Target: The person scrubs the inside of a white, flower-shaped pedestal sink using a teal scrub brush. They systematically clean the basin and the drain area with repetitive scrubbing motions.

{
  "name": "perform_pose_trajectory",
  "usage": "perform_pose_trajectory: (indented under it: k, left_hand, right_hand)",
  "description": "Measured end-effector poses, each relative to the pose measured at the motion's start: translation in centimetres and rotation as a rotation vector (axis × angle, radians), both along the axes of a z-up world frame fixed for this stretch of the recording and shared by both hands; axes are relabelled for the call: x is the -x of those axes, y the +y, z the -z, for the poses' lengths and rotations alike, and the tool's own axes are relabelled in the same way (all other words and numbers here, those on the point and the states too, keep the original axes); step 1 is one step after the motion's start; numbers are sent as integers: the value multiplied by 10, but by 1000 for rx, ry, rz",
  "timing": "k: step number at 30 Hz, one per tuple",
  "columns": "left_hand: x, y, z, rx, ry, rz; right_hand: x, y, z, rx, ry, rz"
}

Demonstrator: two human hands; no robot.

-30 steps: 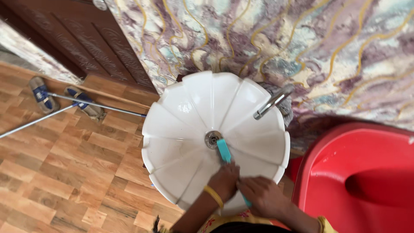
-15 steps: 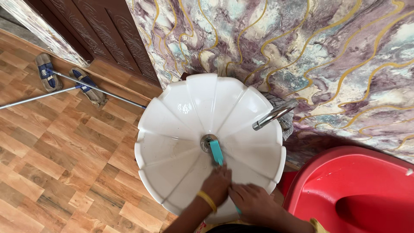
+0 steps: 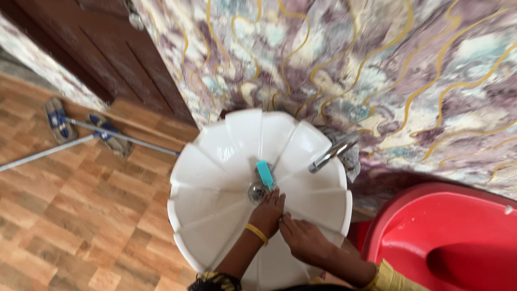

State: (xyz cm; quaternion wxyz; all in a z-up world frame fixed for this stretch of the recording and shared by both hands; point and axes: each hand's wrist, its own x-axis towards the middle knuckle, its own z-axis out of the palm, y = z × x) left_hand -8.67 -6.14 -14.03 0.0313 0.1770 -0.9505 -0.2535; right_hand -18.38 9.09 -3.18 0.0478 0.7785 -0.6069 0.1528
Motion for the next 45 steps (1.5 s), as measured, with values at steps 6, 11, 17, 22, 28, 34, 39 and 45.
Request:
perform_pose_trajectory:
  k: [6, 11, 17, 22, 28, 34, 39, 45]
  left_hand:
    - [61, -81, -2, 224, 227, -9]
    - [54, -40, 54, 292, 39, 137]
    - [56, -53, 63, 347, 123, 149]
    - [85, -75, 15, 238, 198, 112]
    - [77, -7, 15, -53, 255, 77]
    - [116, -46, 2, 144, 273, 54]
    - [71, -3, 6, -205, 133, 114]
    - [100, -57, 1, -2, 286, 62]
  right_hand:
    - [31, -61, 2, -55, 127, 157]
    - [19, -21, 25, -222, 114, 166]
    - [10, -31, 29, -209, 313, 222]
    - [26, -55, 1, -121, 227, 354]
    - [27, -15, -2, -386, -18, 378]
    - [56, -35, 3, -186, -172, 512]
    - [29, 1, 31, -355, -131, 448]
    - [50, -40, 22, -275, -101, 442]
